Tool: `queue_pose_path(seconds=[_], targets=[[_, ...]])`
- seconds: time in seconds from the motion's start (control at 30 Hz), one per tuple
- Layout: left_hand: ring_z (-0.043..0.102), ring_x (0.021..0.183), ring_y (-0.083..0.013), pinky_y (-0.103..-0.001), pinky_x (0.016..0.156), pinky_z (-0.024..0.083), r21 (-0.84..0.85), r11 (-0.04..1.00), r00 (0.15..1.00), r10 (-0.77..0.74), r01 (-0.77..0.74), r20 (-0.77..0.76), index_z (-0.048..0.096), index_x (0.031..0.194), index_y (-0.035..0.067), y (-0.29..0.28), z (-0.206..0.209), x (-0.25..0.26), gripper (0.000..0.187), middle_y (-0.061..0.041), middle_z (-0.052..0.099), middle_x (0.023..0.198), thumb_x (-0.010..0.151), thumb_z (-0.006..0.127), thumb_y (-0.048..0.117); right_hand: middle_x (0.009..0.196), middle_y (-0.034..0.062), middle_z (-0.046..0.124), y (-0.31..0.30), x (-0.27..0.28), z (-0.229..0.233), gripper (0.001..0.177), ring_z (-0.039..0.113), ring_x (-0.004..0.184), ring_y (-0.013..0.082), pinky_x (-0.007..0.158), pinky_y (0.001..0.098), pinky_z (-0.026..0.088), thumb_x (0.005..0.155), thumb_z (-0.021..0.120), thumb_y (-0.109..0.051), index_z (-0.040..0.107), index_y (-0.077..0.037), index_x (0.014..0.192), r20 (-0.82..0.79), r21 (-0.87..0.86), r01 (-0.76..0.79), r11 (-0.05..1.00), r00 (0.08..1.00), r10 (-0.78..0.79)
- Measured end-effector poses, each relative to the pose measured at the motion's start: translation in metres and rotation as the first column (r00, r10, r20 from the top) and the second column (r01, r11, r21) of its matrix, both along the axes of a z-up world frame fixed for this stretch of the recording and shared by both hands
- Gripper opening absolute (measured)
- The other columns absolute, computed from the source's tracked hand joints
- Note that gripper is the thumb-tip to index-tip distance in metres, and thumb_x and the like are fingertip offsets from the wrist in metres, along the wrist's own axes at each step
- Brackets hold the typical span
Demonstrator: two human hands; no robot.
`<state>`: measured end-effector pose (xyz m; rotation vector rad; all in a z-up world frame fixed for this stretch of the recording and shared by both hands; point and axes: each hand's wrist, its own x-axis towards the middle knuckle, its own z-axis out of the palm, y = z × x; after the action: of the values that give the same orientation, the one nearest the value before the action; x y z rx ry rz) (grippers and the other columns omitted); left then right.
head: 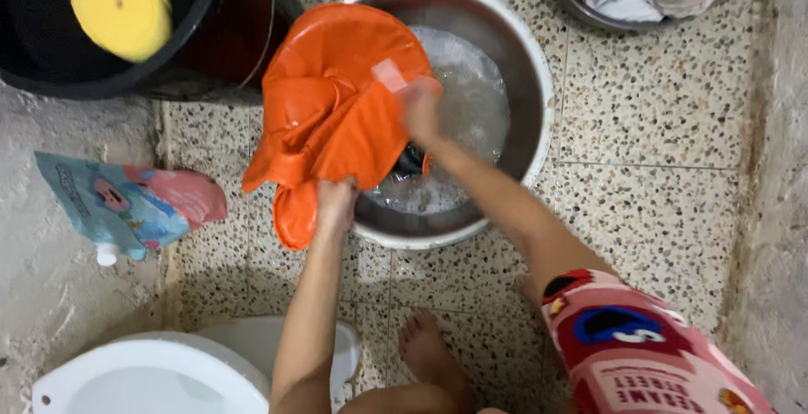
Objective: The person washes an orange garment by hand in a metal basin filled with soapy water. They scrub the fabric using a toothbrush and rinse it in the basin.
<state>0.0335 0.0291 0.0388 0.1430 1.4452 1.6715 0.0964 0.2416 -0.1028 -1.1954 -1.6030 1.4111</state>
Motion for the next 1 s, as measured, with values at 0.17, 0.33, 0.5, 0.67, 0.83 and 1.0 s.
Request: queue_pose_path(seconds=[0.17,0.33,0.5,0.67,0.83,1.0], targets=[[0.073,0.076,-0.0389,-0.051,0.069,0.057,-0.958,0.245,0.170,-0.961,0.151,-0.219,0.072,0.080,0.002,0.035,0.124,0.009,0.051,-0.021,0.071,0.077,0.098,0.056,0.047,0.109,0.0246,0.060,0.055,0.077,-0.073,0.027,0.060,0.100,0.0412,0.086,0.0512,0.047,0.087,0.056,-0.003,0.060,0.000,0.113,0.222,0.434,0.096,0.896,0.952,-0.209],[0.067,0.105,-0.0389,-0.053,0.088,0.054,-0.842,0.540,0.168,-0.831,0.010,-0.531,0.067,0.114,0.005,0.129,0.100,-0.006,0.034,-0.020,0.073,0.106,0.099,0.063,0.035,0.109,0.0288,0.062,0.010,0.063,-0.117,0.023,0.059,0.098,0.0463,0.085,0.0521,0.048,0.096,0.056,-0.006,0.055,0.001,0.117,0.181,0.078,-0.088,0.993,0.981,0.073],[0.054,0.125,-0.0388,-0.049,0.108,0.041,-0.845,0.519,-0.130,-0.836,0.129,-0.533,0.052,0.140,0.003,0.177,0.000,-0.063,0.095,-0.023,0.058,0.132,0.061,0.091,0.037,0.090,0.0278,0.066,0.100,0.099,-0.109,0.004,0.067,0.081,0.0416,0.077,0.0496,0.053,0.088,0.065,0.001,0.068,0.001,0.085,0.510,0.099,-0.197,0.975,0.852,0.120],[0.054,0.128,-0.0382,-0.044,0.109,0.044,-0.830,0.452,0.089,-0.889,0.327,-0.449,0.057,0.135,0.007,0.187,-0.015,-0.079,0.081,-0.021,0.059,0.133,0.062,0.085,0.029,0.086,0.0193,0.074,0.097,0.100,-0.102,0.015,0.071,0.077,0.0298,0.070,0.0416,0.055,0.081,0.076,-0.012,0.074,-0.004,0.093,0.316,0.177,0.049,0.983,0.943,-0.104],[0.051,0.133,-0.0387,-0.043,0.116,0.042,-0.652,0.613,-0.060,-0.707,0.447,-0.705,0.058,0.130,0.003,0.182,-0.053,-0.080,0.064,-0.021,0.058,0.137,0.074,0.081,0.025,0.096,0.0036,0.070,0.060,0.072,-0.068,0.034,0.061,0.078,0.0143,0.068,0.0329,0.049,0.097,0.076,-0.035,0.072,-0.011,0.121,-0.267,-0.541,-0.046,0.840,0.956,-0.120],[0.034,0.142,-0.0478,-0.060,0.102,0.025,-0.642,0.585,0.062,-0.761,0.496,-0.646,0.042,0.143,-0.001,0.149,-0.024,-0.046,0.071,-0.027,0.040,0.149,0.084,0.076,0.017,0.103,-0.0028,0.074,0.077,0.076,0.011,0.034,0.069,0.090,0.0105,0.084,0.0300,0.058,0.094,0.076,-0.030,0.072,-0.009,0.120,-0.298,-0.368,-0.424,0.828,0.897,0.326]])
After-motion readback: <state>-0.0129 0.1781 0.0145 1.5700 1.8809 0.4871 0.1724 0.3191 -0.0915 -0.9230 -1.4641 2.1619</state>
